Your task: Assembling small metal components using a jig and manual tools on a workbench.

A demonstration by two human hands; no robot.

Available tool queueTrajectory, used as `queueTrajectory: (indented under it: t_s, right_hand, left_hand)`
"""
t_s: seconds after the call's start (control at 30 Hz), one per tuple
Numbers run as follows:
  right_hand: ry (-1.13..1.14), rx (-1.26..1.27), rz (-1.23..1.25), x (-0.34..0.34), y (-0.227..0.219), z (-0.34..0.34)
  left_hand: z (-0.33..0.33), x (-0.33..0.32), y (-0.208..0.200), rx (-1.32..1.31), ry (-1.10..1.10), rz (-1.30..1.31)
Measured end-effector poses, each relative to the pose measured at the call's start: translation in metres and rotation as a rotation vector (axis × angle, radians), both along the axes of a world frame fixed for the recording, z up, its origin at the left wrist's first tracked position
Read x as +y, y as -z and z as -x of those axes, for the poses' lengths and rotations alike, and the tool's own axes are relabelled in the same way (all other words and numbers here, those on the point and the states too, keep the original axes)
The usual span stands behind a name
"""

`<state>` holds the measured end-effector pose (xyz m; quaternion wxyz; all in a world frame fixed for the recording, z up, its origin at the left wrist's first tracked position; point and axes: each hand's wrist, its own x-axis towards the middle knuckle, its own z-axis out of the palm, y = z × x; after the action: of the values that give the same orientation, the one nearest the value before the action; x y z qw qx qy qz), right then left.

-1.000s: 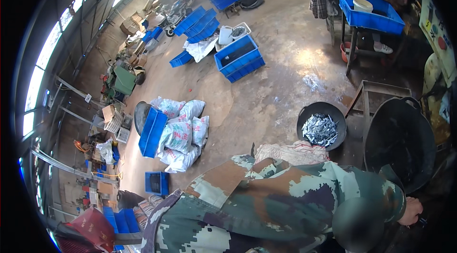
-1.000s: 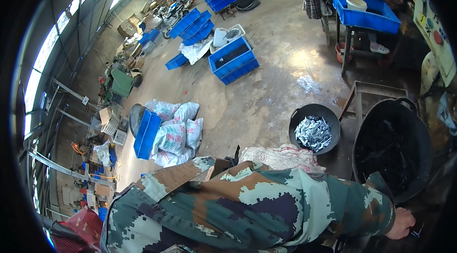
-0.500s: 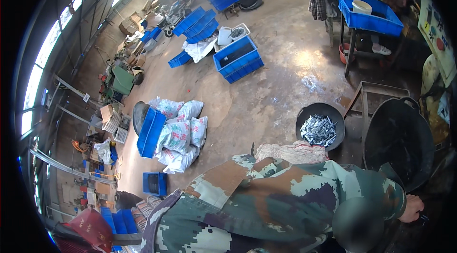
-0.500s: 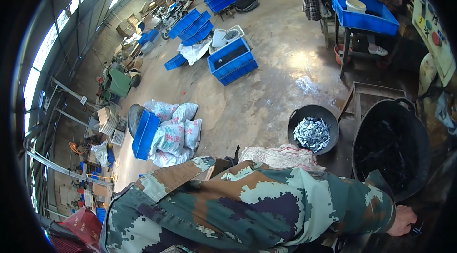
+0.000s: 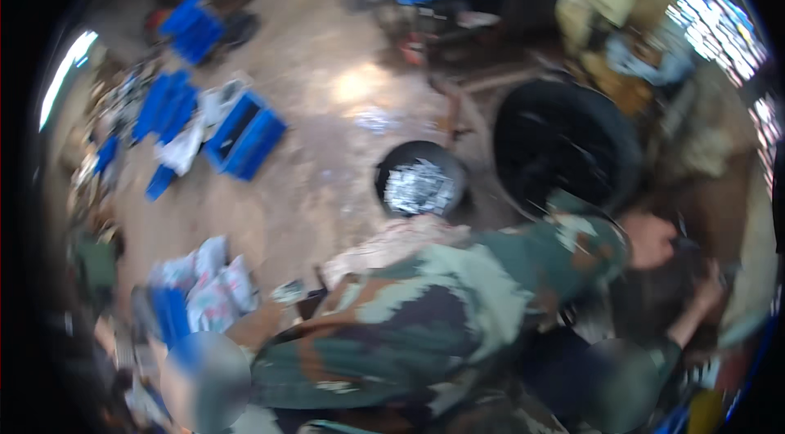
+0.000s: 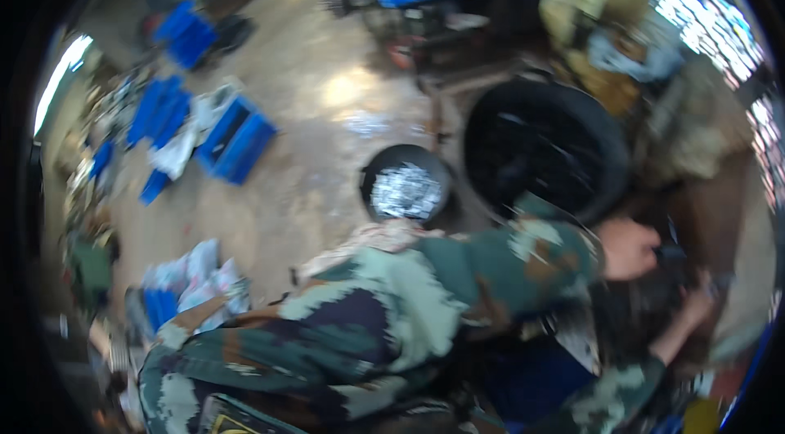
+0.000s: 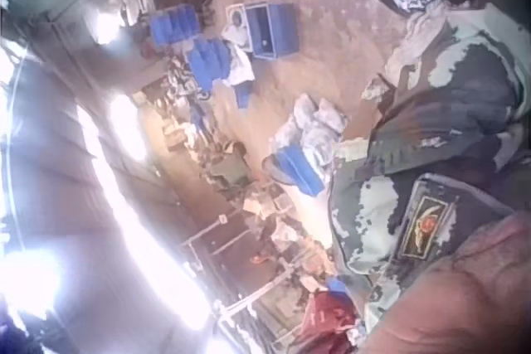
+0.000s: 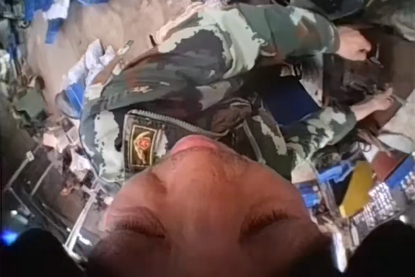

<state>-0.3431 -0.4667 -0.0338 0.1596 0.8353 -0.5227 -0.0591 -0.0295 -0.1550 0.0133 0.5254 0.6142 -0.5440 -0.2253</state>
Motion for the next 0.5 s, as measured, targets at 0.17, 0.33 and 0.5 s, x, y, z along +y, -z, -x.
queueTrajectory:
  t_s: [0.17, 0.33, 0.5]
  right_hand:
    - [0.353, -1.585, -0.428, 0.163, -0.041, -0.086]
    - [0.218, -1.476, -0.503, 0.236, -0.06, -0.074]
    - [-0.08, -1.148, -0.576, 0.288, -0.043, -0.056]
  left_hand:
    - [-0.004, -0.004, 0.006, -0.06, 0.049, -0.115]
    - [0.006, -0.033, 0.028, -0.047, 0.104, -0.01]
    - [0.022, -0.053, 0.031, 0.134, 0.216, -0.039]
